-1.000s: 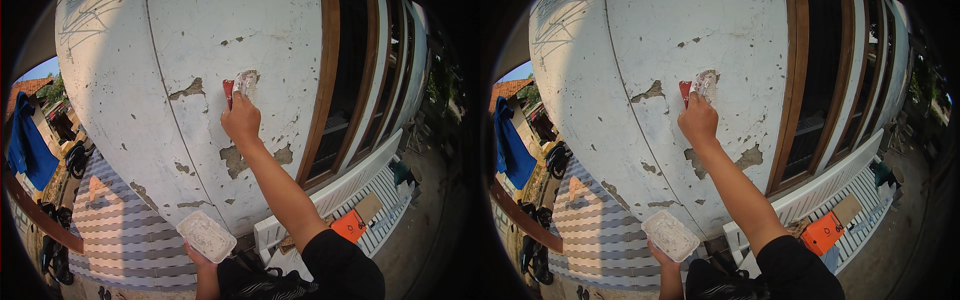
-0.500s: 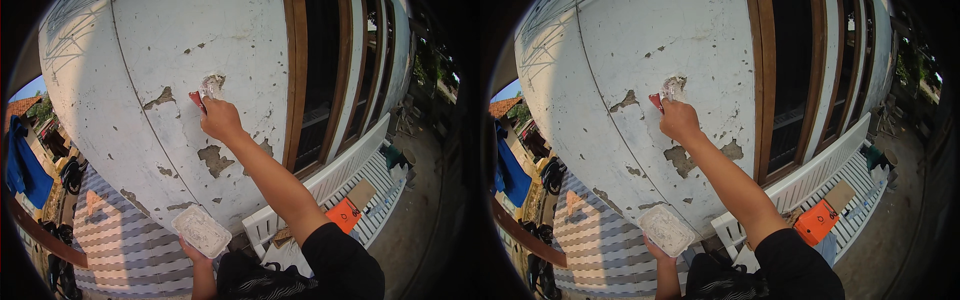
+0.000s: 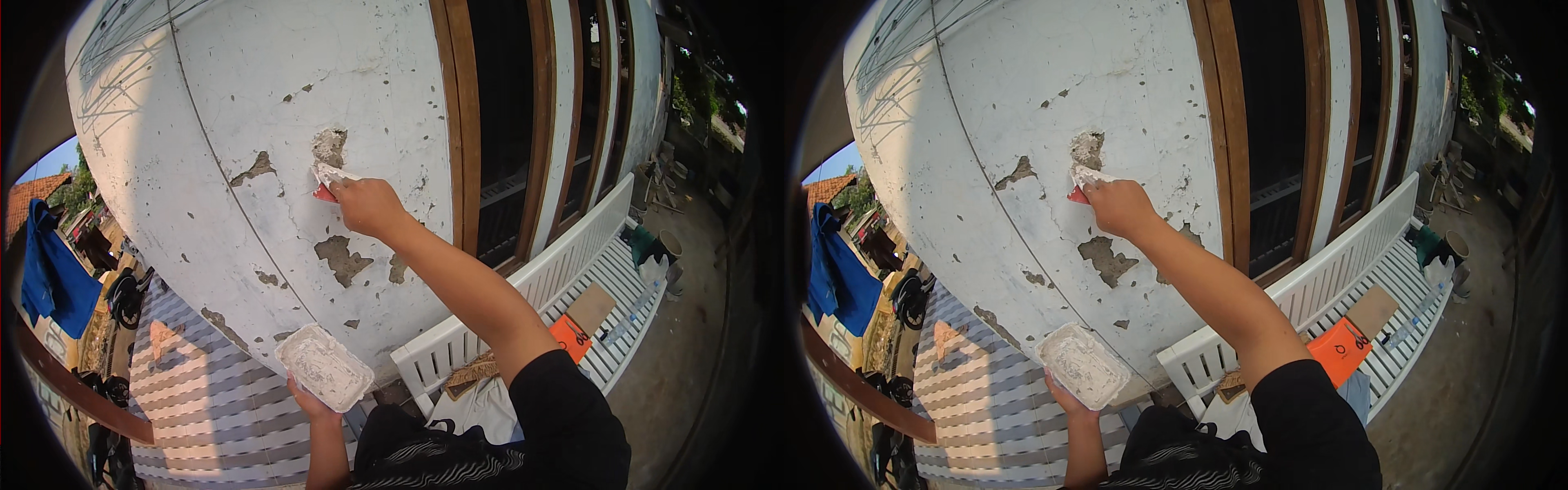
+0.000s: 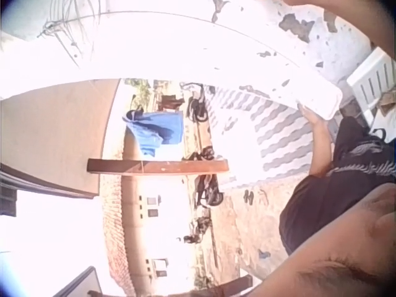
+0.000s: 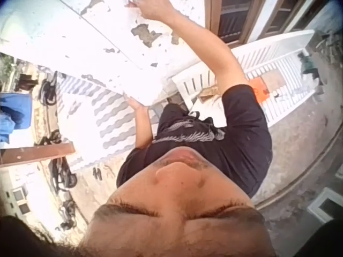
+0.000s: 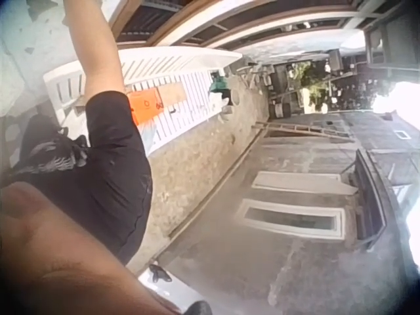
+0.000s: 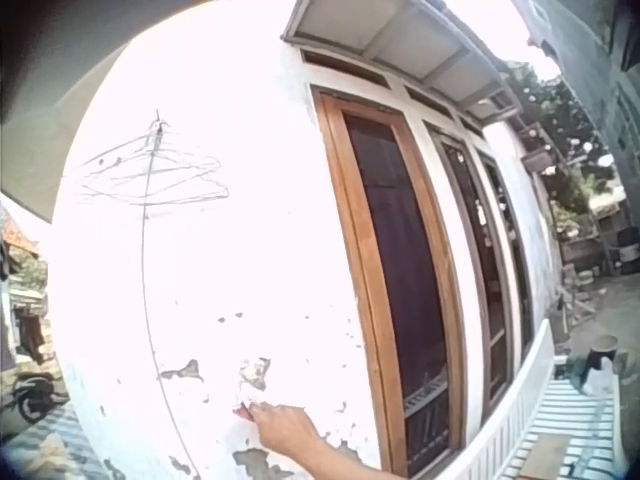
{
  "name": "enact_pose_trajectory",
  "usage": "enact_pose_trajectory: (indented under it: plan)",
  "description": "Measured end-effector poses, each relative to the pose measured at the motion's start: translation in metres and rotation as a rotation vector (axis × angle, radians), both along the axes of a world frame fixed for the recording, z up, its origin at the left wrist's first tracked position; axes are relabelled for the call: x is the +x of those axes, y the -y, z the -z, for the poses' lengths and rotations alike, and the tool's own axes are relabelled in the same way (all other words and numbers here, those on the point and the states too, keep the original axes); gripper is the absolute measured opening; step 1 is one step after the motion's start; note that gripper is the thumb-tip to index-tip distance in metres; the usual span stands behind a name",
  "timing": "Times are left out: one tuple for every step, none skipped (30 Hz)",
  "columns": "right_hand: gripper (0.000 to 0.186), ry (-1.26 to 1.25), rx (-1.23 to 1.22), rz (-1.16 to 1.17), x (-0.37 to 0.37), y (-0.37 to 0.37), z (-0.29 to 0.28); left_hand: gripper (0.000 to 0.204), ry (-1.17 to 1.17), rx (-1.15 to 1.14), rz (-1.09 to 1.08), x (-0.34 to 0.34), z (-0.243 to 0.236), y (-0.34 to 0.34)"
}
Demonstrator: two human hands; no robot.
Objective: The person is applying white plaster to fill damaged holes on an exterior wall using a red spatula tool.
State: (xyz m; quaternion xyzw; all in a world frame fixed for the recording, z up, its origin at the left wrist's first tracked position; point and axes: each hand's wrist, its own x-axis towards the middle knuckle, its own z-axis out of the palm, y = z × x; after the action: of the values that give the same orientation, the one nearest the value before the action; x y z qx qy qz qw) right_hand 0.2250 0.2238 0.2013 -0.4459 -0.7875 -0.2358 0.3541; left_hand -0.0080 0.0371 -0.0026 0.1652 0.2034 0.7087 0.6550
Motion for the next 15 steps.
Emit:
enact_pose_trajectory:
  plan:
    - [0.03,-0.068,-0.038,0.044,0.002,0.001,0.0,0.066,-0.01,0.039,0.011,-0.004,0.002,-0.001]
    - [0.031,-0.135,-0.076,0.087,0.004,0.002,0.0,0.067,-0.019,0.077,0.022,-0.007,0.003,-0.001]
    - [0.031,-0.132,-0.074,0.078,0.009,0.003,-0.001,0.067,-0.017,0.079,0.013,-0.01,0.004,0.0]
    - [0.031,-0.148,-0.163,0.114,0.016,0.005,-0.002,0.067,-0.018,0.066,-0.001,-0.012,0.004,0.0]
    - [0.031,-0.163,-0.251,0.147,0.021,0.006,-0.004,0.067,-0.018,0.053,-0.017,-0.015,0.003,-0.001]
    - [0.031,-0.161,-0.249,0.14,0.027,0.008,-0.005,0.067,-0.017,0.056,-0.024,-0.019,0.005,-0.002]
    - [0.026,-0.291,-0.124,0.109,0.033,0.01,-0.006,0.067,-0.009,0.064,-0.026,-0.022,0.007,-0.001]
    - [0.021,-0.42,0.0,0.076,0.034,0.01,-0.008,0.068,0.0,0.072,-0.028,-0.025,0.009,-0.002]
    - [0.021,-0.417,0.001,0.068,0.033,0.006,-0.014,0.068,0.002,0.074,-0.036,-0.027,0.01,-0.005]
    - [0.02,-0.418,0.079,0.104,0.033,0.001,-0.019,0.068,0.007,0.069,-0.03,-0.03,0.012,-0.006]
    - [0.019,-0.419,0.156,0.14,0.031,-0.003,-0.023,0.067,0.012,0.064,-0.024,-0.032,0.013,-0.007]
    - [0.019,-0.419,0.153,0.137,0.027,-0.005,-0.023,0.067,0.012,0.062,-0.027,-0.033,0.014,-0.006]
    - [0.021,-0.306,0.246,0.147,0.021,-0.01,-0.026,0.067,0.009,0.068,-0.031,-0.033,0.013,-0.008]
    - [0.023,-0.191,0.338,0.157,0.017,-0.016,-0.028,0.067,0.007,0.074,-0.034,-0.033,0.012,-0.01]
    - [0.023,-0.191,0.341,0.157,0.018,-0.022,-0.028,0.067,0.007,0.076,-0.034,-0.033,0.013,-0.012]
